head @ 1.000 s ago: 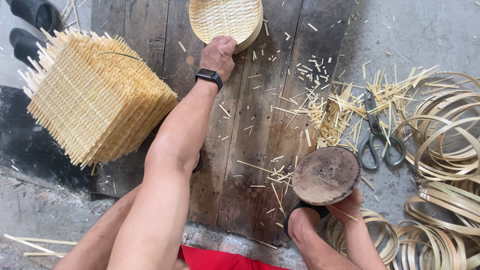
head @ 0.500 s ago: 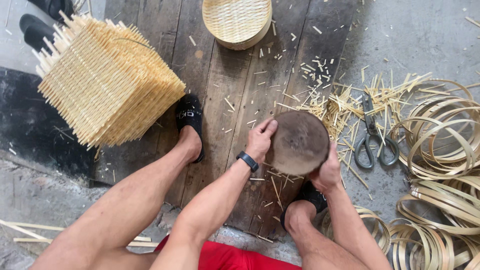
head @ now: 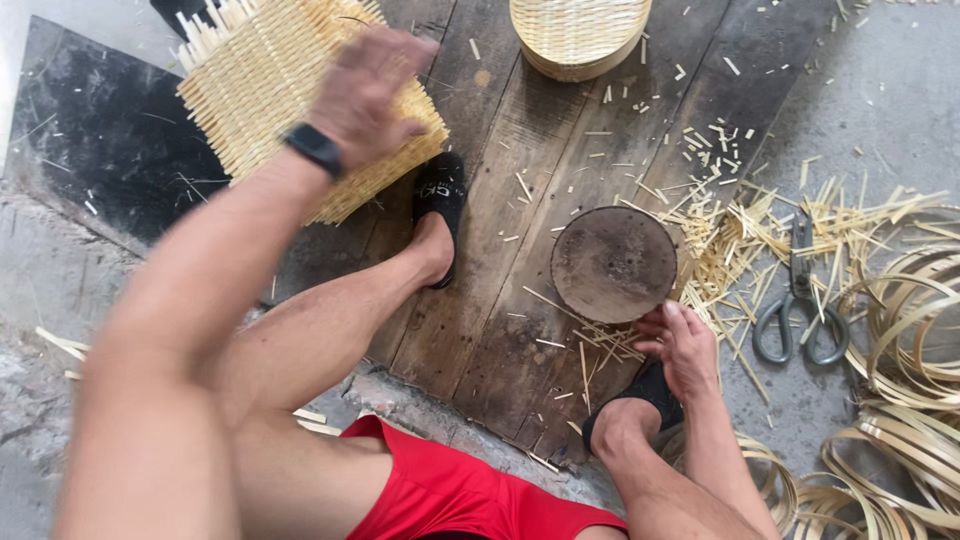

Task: The person sits on the floor assembling woven bamboo basket trays. They bend a thin bamboo rim hoop around a square woven mat, press the mat into a round wooden mold, trim the protruding strip ends with scissors, and set finished round trays aside.

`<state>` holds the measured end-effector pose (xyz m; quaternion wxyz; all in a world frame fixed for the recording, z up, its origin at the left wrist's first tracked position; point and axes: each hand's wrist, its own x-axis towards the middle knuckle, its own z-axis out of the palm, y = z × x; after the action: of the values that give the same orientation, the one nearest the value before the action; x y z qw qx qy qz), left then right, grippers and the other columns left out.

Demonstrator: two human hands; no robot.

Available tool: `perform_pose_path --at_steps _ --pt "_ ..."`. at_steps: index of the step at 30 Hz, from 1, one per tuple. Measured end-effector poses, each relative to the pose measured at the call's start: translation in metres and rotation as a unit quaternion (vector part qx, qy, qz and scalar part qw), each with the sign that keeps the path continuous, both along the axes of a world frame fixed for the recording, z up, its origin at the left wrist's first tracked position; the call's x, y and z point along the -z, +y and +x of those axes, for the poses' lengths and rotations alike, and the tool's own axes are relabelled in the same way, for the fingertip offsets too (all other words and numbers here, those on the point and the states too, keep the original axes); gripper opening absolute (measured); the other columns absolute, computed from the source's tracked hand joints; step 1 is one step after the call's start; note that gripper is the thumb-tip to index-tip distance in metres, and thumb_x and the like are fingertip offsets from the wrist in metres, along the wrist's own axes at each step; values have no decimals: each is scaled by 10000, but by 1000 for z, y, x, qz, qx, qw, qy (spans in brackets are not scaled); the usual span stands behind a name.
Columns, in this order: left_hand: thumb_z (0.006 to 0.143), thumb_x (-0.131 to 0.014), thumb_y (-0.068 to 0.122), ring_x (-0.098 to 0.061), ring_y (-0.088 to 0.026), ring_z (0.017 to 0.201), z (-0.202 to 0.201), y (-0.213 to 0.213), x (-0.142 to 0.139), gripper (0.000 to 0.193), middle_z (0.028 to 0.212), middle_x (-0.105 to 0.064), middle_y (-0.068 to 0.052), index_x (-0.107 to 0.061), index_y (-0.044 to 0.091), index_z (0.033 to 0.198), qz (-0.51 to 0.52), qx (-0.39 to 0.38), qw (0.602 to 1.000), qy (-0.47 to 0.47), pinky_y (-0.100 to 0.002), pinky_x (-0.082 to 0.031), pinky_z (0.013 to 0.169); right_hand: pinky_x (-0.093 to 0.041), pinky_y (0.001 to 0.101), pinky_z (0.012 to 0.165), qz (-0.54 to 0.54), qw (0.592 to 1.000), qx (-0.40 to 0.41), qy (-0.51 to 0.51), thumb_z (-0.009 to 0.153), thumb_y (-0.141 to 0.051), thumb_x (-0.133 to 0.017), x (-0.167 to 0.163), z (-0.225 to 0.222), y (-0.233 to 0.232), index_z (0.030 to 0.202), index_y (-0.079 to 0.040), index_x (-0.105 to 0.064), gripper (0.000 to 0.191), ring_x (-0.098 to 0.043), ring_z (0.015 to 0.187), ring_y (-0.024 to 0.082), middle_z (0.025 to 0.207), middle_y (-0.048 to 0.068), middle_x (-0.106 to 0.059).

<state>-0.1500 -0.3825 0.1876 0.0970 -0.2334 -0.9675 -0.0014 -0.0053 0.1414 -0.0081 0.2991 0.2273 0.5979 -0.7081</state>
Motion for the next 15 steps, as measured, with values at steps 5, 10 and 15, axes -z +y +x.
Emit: perform_pose_path --at_steps 5,10,15 --pt "520 -969 555 -381 -448 1394 29 -64 -47 1346 1474 -451 -301 -345 -52 1546 -119 -325 893 -289 -562 -330 1125 -587 394 699 323 857 -390 94 704 -326 -922 -16 10 -15 1003 11 -650 526 -690 803 293 842 110 -701" --pt "650 -950 507 -546 -404 1258 47 -109 -36 1065 1342 -579 -275 -485 -11 1456 15 -336 897 -287 -495 -415 1058 -552 441 795 476 733 -427 230 775 -343 -823 -13 18 -18 993 -80 -703 362 -693 898 319 964 126 -696" --pt "1044 -632 123 -722 -325 812 44 -129 -75 228 971 -759 -176 -814 110 1181 24 -335 932 -134 -442 -590 788 -549 478 823 588 770 -141 204 974 -212 -695 30 -9 55 916 -53 -717 170 -681 901 353 970 181 -710"
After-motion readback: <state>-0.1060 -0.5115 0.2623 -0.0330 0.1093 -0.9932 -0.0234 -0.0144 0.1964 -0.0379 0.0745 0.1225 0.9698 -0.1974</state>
